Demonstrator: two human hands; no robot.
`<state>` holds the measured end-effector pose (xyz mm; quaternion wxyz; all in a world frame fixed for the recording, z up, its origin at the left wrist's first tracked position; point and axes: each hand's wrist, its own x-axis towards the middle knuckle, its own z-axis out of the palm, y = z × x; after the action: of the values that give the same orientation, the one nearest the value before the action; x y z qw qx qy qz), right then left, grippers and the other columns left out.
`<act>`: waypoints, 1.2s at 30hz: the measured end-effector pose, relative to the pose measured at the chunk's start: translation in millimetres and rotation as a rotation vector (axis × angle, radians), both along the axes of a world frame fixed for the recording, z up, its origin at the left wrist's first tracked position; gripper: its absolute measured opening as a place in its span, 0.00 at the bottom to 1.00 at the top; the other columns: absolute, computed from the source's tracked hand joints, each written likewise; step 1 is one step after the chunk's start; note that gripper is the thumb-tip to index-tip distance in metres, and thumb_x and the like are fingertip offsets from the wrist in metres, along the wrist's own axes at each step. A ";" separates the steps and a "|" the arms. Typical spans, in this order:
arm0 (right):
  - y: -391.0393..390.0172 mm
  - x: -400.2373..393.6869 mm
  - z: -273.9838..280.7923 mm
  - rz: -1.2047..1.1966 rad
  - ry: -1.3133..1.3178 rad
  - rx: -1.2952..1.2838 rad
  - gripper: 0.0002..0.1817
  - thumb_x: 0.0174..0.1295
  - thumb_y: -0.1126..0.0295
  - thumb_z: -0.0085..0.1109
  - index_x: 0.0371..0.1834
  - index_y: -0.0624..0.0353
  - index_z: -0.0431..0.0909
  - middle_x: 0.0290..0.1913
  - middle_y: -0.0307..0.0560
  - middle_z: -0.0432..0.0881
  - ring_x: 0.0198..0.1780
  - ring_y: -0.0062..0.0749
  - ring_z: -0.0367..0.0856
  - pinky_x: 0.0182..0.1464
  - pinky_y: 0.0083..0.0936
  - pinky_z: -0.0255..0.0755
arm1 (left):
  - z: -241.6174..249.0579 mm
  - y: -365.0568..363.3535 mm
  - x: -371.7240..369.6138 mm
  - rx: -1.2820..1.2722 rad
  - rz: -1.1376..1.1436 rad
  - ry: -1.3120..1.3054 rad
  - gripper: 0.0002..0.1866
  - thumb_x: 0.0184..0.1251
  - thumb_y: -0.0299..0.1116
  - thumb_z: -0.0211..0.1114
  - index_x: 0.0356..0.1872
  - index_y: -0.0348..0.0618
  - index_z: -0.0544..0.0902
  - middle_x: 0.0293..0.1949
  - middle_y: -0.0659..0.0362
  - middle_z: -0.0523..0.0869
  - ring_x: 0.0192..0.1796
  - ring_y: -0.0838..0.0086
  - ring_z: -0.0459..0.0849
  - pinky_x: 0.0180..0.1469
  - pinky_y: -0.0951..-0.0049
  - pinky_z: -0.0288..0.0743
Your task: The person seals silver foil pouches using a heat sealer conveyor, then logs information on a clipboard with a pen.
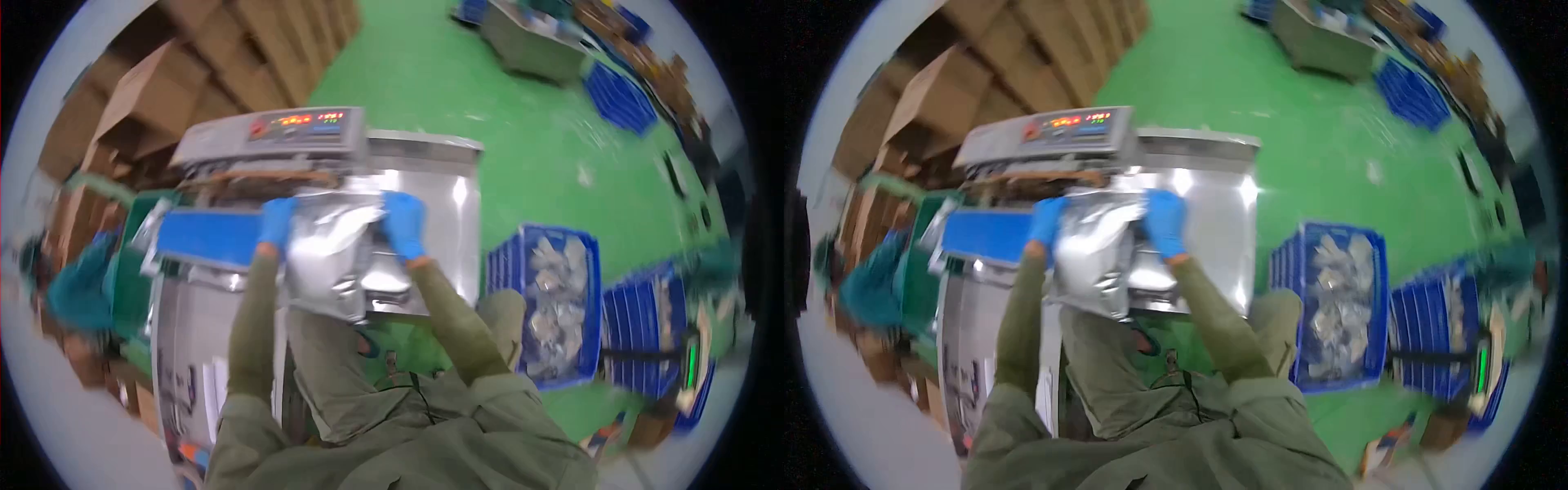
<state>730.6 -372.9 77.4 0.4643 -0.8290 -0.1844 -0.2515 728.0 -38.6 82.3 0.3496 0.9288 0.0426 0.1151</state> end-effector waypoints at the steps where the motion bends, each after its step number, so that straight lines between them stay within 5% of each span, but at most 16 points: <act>1: -19.1 8.1 -1.2 -0.054 0.029 -0.057 0.12 0.66 0.65 0.59 0.33 0.62 0.83 0.29 0.47 0.82 0.27 0.33 0.78 0.31 0.31 0.73 | -11.0 -3.9 18.0 -0.073 -0.073 0.059 0.15 0.68 0.37 0.60 0.39 0.34 0.87 0.36 0.47 0.88 0.37 0.64 0.86 0.43 0.63 0.77; 6: -82.7 -14.1 85.6 0.140 0.579 0.159 0.14 0.66 0.62 0.58 0.47 0.61 0.82 0.44 0.55 0.83 0.44 0.40 0.82 0.47 0.33 0.75 | -2.1 115.7 -52.1 -0.654 0.147 0.233 0.18 0.76 0.40 0.56 0.53 0.35 0.83 0.47 0.57 0.85 0.47 0.70 0.83 0.51 0.69 0.76; 8: -201.1 -16.8 64.7 -0.193 0.478 0.103 0.17 0.67 0.62 0.58 0.52 0.60 0.82 0.50 0.58 0.84 0.50 0.43 0.83 0.54 0.34 0.75 | -21.4 176.8 -119.9 -0.700 0.248 0.187 0.20 0.79 0.41 0.54 0.58 0.35 0.82 0.52 0.60 0.84 0.51 0.73 0.82 0.55 0.71 0.76; 9: -270.3 -20.0 47.8 -0.408 0.539 -0.006 0.19 0.67 0.61 0.58 0.55 0.60 0.82 0.52 0.59 0.84 0.54 0.45 0.84 0.57 0.35 0.76 | 61.7 49.2 -162.1 -0.408 0.428 0.187 0.20 0.78 0.42 0.57 0.57 0.37 0.82 0.48 0.62 0.84 0.47 0.74 0.82 0.51 0.71 0.76; 10: -318.3 -12.5 20.3 -0.595 0.474 0.141 0.13 0.63 0.63 0.60 0.43 0.58 0.86 0.42 0.57 0.87 0.46 0.51 0.87 0.49 0.39 0.78 | 47.7 75.4 -197.7 -0.468 0.493 0.161 0.16 0.78 0.38 0.55 0.54 0.36 0.79 0.49 0.52 0.83 0.50 0.66 0.80 0.55 0.66 0.78; 11: -387.6 -2.4 -60.7 -0.640 0.472 -0.028 0.14 0.61 0.62 0.61 0.42 0.59 0.86 0.42 0.59 0.86 0.46 0.52 0.86 0.45 0.42 0.78 | 26.9 122.6 -237.2 -0.347 0.617 0.160 0.20 0.76 0.43 0.59 0.56 0.36 0.81 0.47 0.58 0.85 0.48 0.71 0.81 0.52 0.69 0.75; 12: -428.0 -7.6 -88.8 -0.780 0.808 -0.232 0.16 0.59 0.60 0.62 0.44 0.58 0.86 0.43 0.58 0.87 0.46 0.52 0.86 0.47 0.39 0.79 | 33.1 88.9 -252.1 -0.204 0.674 0.118 0.19 0.76 0.41 0.59 0.52 0.33 0.82 0.43 0.52 0.86 0.43 0.67 0.83 0.46 0.67 0.78; 13: -478.2 -15.2 -188.3 -0.823 0.526 -0.353 0.17 0.58 0.58 0.63 0.42 0.58 0.86 0.42 0.58 0.87 0.45 0.53 0.86 0.52 0.39 0.79 | 53.6 45.5 -271.8 -0.056 0.726 0.070 0.19 0.77 0.40 0.58 0.48 0.30 0.83 0.39 0.46 0.87 0.37 0.62 0.84 0.41 0.65 0.81; 16: -514.6 -23.4 -281.1 -0.749 0.329 -0.896 0.16 0.58 0.56 0.62 0.39 0.58 0.86 0.38 0.57 0.87 0.44 0.54 0.85 0.57 0.40 0.77 | 64.3 19.3 -294.6 0.062 0.767 0.026 0.20 0.77 0.42 0.58 0.48 0.30 0.82 0.38 0.47 0.87 0.35 0.62 0.85 0.38 0.65 0.82; 19: -510.7 -27.5 -324.1 -0.625 0.704 -0.767 0.16 0.59 0.55 0.61 0.37 0.58 0.85 0.36 0.56 0.87 0.42 0.54 0.85 0.54 0.43 0.77 | 94.8 -23.0 -276.7 0.226 0.736 0.003 0.18 0.76 0.41 0.60 0.47 0.31 0.83 0.38 0.47 0.87 0.35 0.62 0.84 0.41 0.66 0.82; 24: -481.4 -16.5 -145.8 -0.552 0.502 -0.429 0.15 0.60 0.56 0.59 0.33 0.57 0.84 0.34 0.55 0.85 0.34 0.52 0.84 0.37 0.46 0.76 | 119.4 -84.9 -249.2 0.501 0.510 -0.423 0.16 0.74 0.39 0.65 0.45 0.32 0.85 0.40 0.46 0.87 0.40 0.60 0.85 0.45 0.66 0.81; 27: -439.0 -19.7 19.6 -0.478 0.281 -0.513 0.14 0.59 0.58 0.58 0.28 0.57 0.82 0.28 0.56 0.81 0.31 0.55 0.82 0.34 0.47 0.76 | 76.8 -103.2 -236.6 0.075 0.396 -0.471 0.19 0.74 0.40 0.59 0.55 0.34 0.80 0.49 0.55 0.84 0.50 0.67 0.81 0.54 0.67 0.74; 28: -418.0 -23.4 74.4 -0.381 0.173 -0.538 0.13 0.59 0.59 0.58 0.28 0.57 0.81 0.27 0.56 0.81 0.31 0.54 0.82 0.34 0.46 0.76 | 59.6 -117.3 -225.8 -0.086 0.118 -0.487 0.18 0.72 0.35 0.62 0.55 0.33 0.80 0.52 0.53 0.83 0.53 0.64 0.80 0.58 0.66 0.73; 31: -341.4 -45.9 211.8 -0.152 0.065 -0.549 0.12 0.58 0.60 0.59 0.28 0.58 0.81 0.29 0.55 0.81 0.30 0.54 0.82 0.33 0.44 0.76 | 123.2 -295.5 -174.4 -0.197 -0.141 -0.059 0.31 0.53 0.24 0.75 0.61 0.37 0.77 0.60 0.53 0.80 0.59 0.64 0.78 0.66 0.63 0.71; 33: -281.2 -71.6 280.5 -0.005 -0.114 -0.533 0.10 0.57 0.63 0.62 0.26 0.58 0.79 0.30 0.53 0.80 0.30 0.52 0.80 0.32 0.42 0.75 | 131.3 -345.5 -143.3 -0.264 -0.424 -0.174 0.43 0.48 0.31 0.81 0.68 0.34 0.71 0.68 0.47 0.72 0.72 0.56 0.68 0.73 0.60 0.62; 36: -187.4 -117.3 334.6 0.152 -0.287 -0.643 0.07 0.55 0.65 0.64 0.27 0.56 0.79 0.31 0.48 0.80 0.31 0.48 0.81 0.31 0.39 0.74 | 162.6 -367.6 -121.0 -0.388 -0.392 -0.312 0.44 0.48 0.33 0.83 0.68 0.37 0.71 0.65 0.48 0.75 0.69 0.57 0.71 0.71 0.61 0.66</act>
<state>613.2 -560.3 412.1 0.1665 -0.8727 -0.3787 -0.2591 607.1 -406.2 244.9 0.5381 0.8064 -0.1703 0.1765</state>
